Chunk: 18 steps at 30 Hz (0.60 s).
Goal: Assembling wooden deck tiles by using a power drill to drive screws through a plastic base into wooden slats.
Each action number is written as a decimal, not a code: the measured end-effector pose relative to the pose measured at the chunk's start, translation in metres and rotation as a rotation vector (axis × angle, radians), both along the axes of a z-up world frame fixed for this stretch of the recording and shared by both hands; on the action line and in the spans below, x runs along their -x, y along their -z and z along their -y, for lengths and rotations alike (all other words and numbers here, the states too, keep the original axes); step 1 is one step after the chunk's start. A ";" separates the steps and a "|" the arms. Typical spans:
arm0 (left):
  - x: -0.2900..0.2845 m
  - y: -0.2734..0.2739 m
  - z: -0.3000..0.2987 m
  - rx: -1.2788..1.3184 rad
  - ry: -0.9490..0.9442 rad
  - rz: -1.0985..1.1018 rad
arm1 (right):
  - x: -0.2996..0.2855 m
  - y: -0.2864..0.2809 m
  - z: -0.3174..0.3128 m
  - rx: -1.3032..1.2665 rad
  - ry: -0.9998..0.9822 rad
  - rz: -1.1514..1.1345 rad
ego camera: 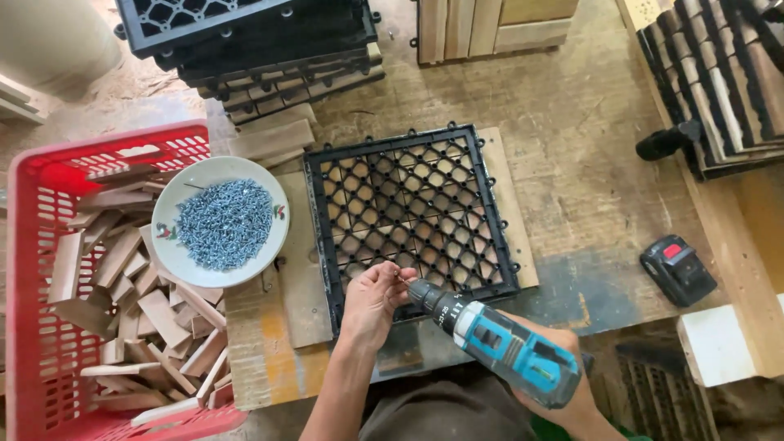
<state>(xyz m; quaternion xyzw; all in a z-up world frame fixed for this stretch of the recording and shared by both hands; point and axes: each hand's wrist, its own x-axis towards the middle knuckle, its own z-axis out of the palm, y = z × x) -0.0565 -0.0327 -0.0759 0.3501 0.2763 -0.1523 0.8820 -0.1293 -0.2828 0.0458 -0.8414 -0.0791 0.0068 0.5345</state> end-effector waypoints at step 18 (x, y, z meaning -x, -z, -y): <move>0.006 -0.012 -0.021 0.034 0.045 0.033 | -0.002 0.015 -0.007 0.035 -0.096 0.011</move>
